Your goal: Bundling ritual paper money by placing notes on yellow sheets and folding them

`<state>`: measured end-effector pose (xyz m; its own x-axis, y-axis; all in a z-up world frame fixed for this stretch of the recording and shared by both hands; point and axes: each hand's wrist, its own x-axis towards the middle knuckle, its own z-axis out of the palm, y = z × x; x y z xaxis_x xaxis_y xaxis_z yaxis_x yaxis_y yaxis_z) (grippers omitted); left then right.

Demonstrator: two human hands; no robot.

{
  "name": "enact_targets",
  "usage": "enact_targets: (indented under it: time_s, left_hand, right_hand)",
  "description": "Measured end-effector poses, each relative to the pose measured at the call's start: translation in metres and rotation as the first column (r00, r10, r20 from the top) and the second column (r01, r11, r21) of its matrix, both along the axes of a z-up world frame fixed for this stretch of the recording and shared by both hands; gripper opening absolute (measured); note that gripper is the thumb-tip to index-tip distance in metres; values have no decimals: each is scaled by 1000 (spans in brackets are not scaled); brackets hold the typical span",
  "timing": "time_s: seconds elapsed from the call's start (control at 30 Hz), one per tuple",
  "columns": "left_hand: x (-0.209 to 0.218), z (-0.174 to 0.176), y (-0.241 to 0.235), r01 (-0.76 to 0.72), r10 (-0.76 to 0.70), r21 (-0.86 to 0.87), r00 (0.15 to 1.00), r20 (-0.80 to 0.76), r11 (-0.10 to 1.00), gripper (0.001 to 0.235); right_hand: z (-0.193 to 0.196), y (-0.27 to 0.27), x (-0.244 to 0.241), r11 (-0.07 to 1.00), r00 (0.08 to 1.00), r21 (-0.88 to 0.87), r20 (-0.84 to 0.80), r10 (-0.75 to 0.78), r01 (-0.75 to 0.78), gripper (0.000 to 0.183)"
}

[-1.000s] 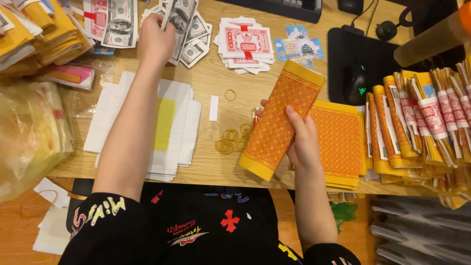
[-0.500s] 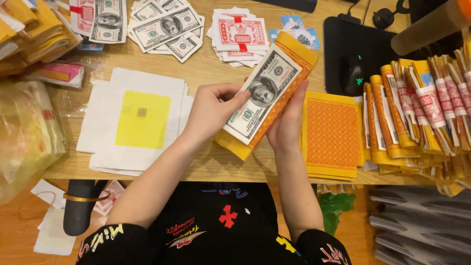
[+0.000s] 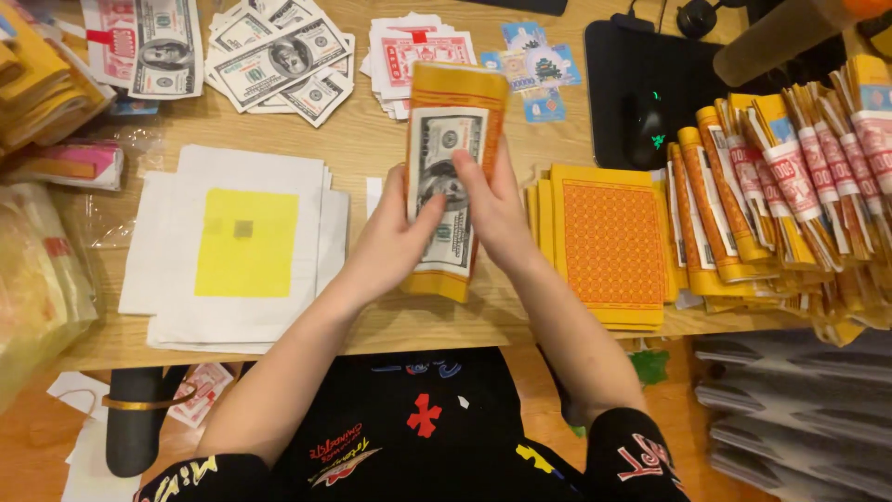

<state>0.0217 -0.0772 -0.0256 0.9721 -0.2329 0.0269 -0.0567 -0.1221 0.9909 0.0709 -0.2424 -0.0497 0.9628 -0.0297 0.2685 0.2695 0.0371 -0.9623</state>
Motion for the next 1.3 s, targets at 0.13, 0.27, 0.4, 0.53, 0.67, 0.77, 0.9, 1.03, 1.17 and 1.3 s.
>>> enact_targets:
  time_s: [0.13,0.27,0.4,0.53,0.67,0.77,0.9,1.03,1.17,1.3]
  left_hand:
    - [-1,6,17,-70,28,-270,987,-155,960,37]
    - [-13,20,30,-167,92,-304,965,-244,938,43]
    - [-10,12,40,-98,37,-249,970,-239,964,48]
    - [-5,1,48,-119,78,-260,984,-161,958,46]
    - [-3,-3,60,-224,156,-258,953,-259,940,43]
    - [-1,-9,61,-281,190,-326,939,-286,903,41]
    - [0,-16,61,-311,191,-355,923,-334,881,41]
    - [-1,-12,58,-319,172,-403,917,-360,858,38]
    - [-4,-19,59,-371,179,-441,890,-419,817,38]
    - [-4,-19,55,-420,206,-446,868,-452,791,37]
  right_hand:
    - [37,-42,71,822,983,-546,-16,184,-162,28]
    - [40,-104,164,346,985,-932,-56,163,-111,27]
    - [2,-135,222,52,975,-987,-143,169,-153,27]
    - [28,-113,221,-59,928,-926,-372,-13,-372,58]
    - [46,-99,225,-84,857,-855,-500,-127,-512,56]
    - [18,-116,255,-177,872,-855,-487,-48,-487,51]
    - [12,-120,259,-348,896,-843,-444,23,-409,49]
    - [33,-124,236,-263,916,-895,-392,81,-360,30]
    - [58,-128,204,73,988,-986,-147,48,-151,25]
    - [23,-144,198,-61,994,-992,-110,22,-108,26]
